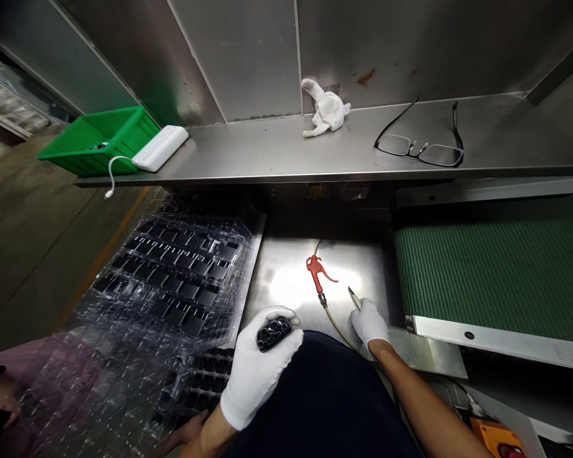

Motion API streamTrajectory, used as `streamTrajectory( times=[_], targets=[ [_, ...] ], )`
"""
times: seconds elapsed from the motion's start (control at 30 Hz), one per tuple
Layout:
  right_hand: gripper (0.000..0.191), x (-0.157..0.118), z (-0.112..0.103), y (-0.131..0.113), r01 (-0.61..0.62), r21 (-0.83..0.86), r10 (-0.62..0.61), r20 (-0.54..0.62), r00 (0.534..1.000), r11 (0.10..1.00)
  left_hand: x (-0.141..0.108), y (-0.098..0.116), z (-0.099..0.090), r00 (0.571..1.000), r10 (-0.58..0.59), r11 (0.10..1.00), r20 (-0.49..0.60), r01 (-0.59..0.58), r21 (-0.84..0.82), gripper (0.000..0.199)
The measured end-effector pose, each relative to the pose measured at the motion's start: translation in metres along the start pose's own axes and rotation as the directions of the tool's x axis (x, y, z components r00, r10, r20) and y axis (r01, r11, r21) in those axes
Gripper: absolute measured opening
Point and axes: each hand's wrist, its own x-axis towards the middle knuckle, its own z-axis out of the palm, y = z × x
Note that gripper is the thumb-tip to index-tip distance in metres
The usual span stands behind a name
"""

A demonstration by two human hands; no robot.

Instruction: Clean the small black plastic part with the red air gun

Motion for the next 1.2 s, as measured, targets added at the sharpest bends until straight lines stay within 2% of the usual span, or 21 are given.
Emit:
streamTrajectory(
  times=[0.73,1.2],
  targets=[
    [0.028,-0.0028,-0.0015,-0.0010,-0.007,0.010,0.007,0.012,1.000,1.000,0.0006,-0.0009,0.0000,0.999,-0.039,0.999,-0.017,0.038,-0.022,0.019],
    [0.026,-0.0047,-0.0053,-0.0030,-0.006,0.010,0.006,0.014,1.000,1.000,-0.0006,0.0022,0.0014,0.992,-0.123,0.983,0.007,0.123,-0.134,0.019]
  ],
)
